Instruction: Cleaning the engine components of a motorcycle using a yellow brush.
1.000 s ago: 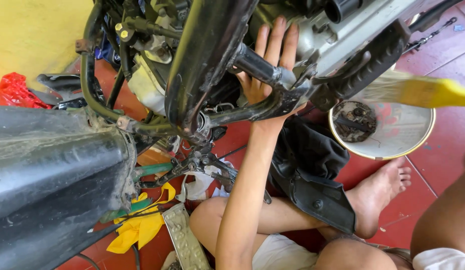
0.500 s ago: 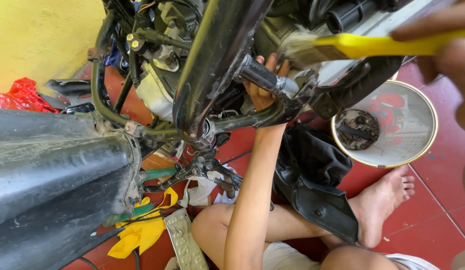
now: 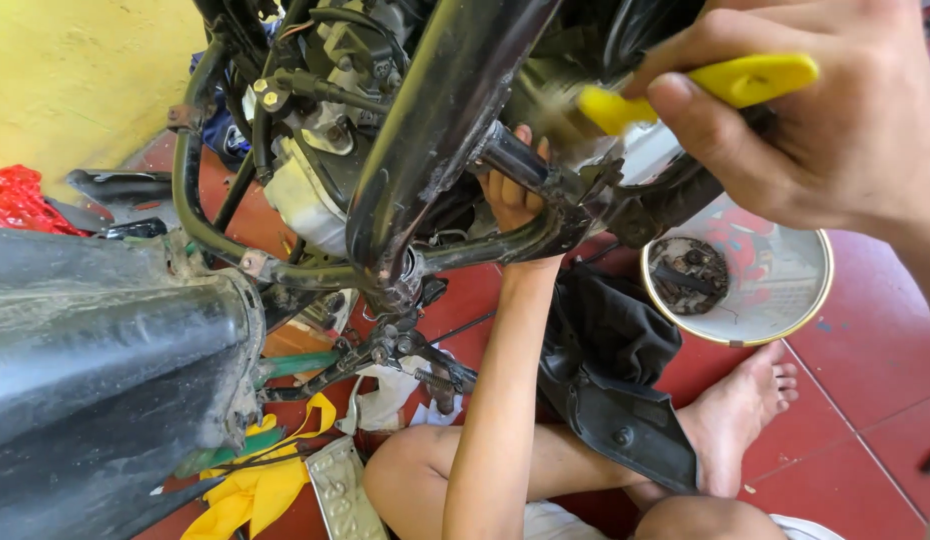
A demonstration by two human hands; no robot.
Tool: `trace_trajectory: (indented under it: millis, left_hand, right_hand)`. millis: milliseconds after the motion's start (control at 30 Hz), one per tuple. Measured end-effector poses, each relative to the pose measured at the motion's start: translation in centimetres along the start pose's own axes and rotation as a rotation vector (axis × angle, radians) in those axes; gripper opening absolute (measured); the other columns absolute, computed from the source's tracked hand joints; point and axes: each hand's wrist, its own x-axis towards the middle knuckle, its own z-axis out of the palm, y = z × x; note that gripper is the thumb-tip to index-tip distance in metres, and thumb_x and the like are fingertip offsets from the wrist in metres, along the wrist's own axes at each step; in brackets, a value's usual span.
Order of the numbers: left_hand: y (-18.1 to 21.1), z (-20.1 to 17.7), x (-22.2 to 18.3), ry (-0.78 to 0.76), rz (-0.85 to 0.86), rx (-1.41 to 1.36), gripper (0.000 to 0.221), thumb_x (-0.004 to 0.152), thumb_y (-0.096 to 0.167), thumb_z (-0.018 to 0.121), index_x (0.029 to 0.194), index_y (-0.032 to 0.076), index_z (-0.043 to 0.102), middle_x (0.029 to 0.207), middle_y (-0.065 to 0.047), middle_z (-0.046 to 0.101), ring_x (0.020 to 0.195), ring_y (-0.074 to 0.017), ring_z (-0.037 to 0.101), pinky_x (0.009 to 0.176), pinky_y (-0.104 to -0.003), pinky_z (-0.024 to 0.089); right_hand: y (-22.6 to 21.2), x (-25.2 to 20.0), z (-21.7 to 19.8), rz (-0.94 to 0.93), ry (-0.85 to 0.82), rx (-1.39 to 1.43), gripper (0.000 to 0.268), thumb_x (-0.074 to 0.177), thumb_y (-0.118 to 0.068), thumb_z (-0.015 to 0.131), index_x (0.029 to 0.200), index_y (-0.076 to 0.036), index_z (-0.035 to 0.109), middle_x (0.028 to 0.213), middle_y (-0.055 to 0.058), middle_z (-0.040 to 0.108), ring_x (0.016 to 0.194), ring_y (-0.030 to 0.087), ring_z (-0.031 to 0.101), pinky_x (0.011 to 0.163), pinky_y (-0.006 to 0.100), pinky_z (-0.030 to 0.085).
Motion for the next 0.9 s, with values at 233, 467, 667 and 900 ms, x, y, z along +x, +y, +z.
trace_trajectory:
  millis: [233, 467, 667, 900]
  left_hand:
    - [-0.2, -0.6, 0.4, -0.153, -0.160, -0.023, 0.018, 0.093, 0.019, 0.054, 0.101, 0.005, 0.059, 0.096, -0.022, 0.061, 0.087, -0.0447, 0.061, 0.083, -0.059, 0.047]
    - [0.3, -0.5, -0.5, -0.009, -0.020, 0.107, 0.043, 0.106, 0.016, 0.051, 0.143, -0.002, 0.038, 0.136, -0.024, 0.051, 0.127, -0.0397, 0.057, 0.117, -0.062, 0.048]
    - [0.5, -0.9, -0.8, -0.062, -0.035, 0.140, 0.076, 0.102, 0.058, 0.051, 0.145, -0.003, 0.040, 0.141, -0.023, 0.051, 0.131, -0.0381, 0.057, 0.116, -0.057, 0.050]
    - [0.5, -1.4, -0.3, -0.061, -0.039, 0.103, 0.044, 0.108, 0.025, 0.049, 0.142, -0.003, 0.041, 0.140, -0.023, 0.051, 0.127, -0.0381, 0.059, 0.115, -0.056, 0.050]
  right_hand:
    - [-1.8, 1.3, 0.1, -0.069, -0.010, -0.021, 0.024, 0.120, -0.004, 0.058, 0.120, 0.010, 0.077, 0.096, 0.020, 0.068, 0.079, 0.033, 0.058, 0.076, 0.043, 0.042]
    - [-0.5, -0.1, 1.1, 0.174, 0.054, 0.051, 0.033, 0.131, -0.010, 0.052, 0.128, 0.014, 0.074, 0.086, 0.015, 0.059, 0.080, 0.025, 0.054, 0.081, 0.038, 0.040]
    - [-1.6, 0.4, 1.2, -0.034, 0.030, -0.108, 0.029, 0.121, -0.016, 0.060, 0.123, 0.007, 0.078, 0.095, 0.016, 0.065, 0.081, 0.031, 0.052, 0.082, 0.044, 0.040]
    - [-2.9, 0.5, 0.6, -0.304, -0.066, -0.504, 0.031, 0.113, -0.036, 0.068, 0.131, -0.012, 0.078, 0.083, -0.001, 0.063, 0.086, 0.029, 0.062, 0.072, 0.041, 0.036]
